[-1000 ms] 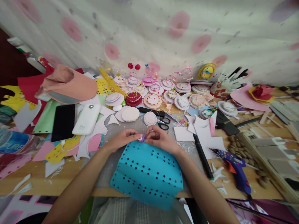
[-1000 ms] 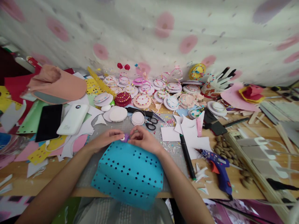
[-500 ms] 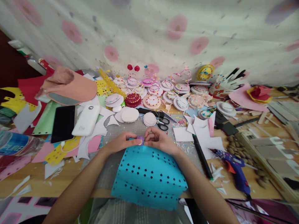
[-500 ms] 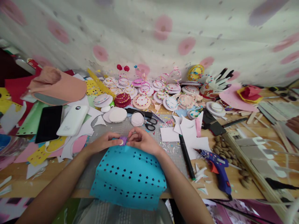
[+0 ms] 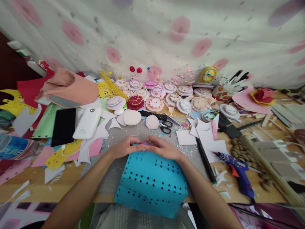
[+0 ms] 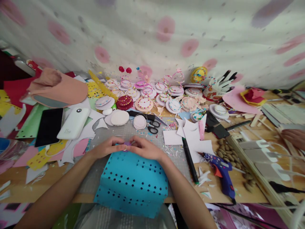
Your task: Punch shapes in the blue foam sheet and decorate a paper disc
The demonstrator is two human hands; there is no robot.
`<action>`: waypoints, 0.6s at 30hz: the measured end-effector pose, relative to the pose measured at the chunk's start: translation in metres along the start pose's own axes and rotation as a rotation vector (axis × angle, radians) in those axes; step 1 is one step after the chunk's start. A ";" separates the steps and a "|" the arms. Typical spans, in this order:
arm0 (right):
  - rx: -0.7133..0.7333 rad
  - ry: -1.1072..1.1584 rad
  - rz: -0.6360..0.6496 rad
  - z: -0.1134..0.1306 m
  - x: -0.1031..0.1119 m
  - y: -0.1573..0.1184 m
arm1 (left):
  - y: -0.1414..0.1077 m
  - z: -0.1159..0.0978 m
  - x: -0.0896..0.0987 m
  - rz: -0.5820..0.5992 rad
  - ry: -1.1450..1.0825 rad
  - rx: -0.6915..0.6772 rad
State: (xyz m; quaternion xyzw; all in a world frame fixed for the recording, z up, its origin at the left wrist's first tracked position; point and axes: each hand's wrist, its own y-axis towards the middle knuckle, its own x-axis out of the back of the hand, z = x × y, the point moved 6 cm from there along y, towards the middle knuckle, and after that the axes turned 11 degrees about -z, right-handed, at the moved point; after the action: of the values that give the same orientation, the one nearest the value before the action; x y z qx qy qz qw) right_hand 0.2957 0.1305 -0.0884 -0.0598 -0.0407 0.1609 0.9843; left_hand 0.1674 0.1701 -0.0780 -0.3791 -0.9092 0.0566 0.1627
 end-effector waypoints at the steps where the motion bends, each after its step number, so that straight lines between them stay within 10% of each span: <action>1: -0.003 -0.017 0.021 0.000 0.000 -0.001 | 0.000 0.000 0.000 -0.001 -0.005 0.005; 18: 0.101 -0.146 -0.009 0.004 0.006 0.001 | 0.001 -0.001 0.002 -0.082 -0.029 0.048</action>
State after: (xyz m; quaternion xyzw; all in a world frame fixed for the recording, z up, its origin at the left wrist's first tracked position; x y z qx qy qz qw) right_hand 0.3010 0.1339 -0.0845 0.0018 -0.1043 0.1622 0.9812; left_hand 0.1667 0.1723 -0.0769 -0.3368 -0.9245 0.0771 0.1607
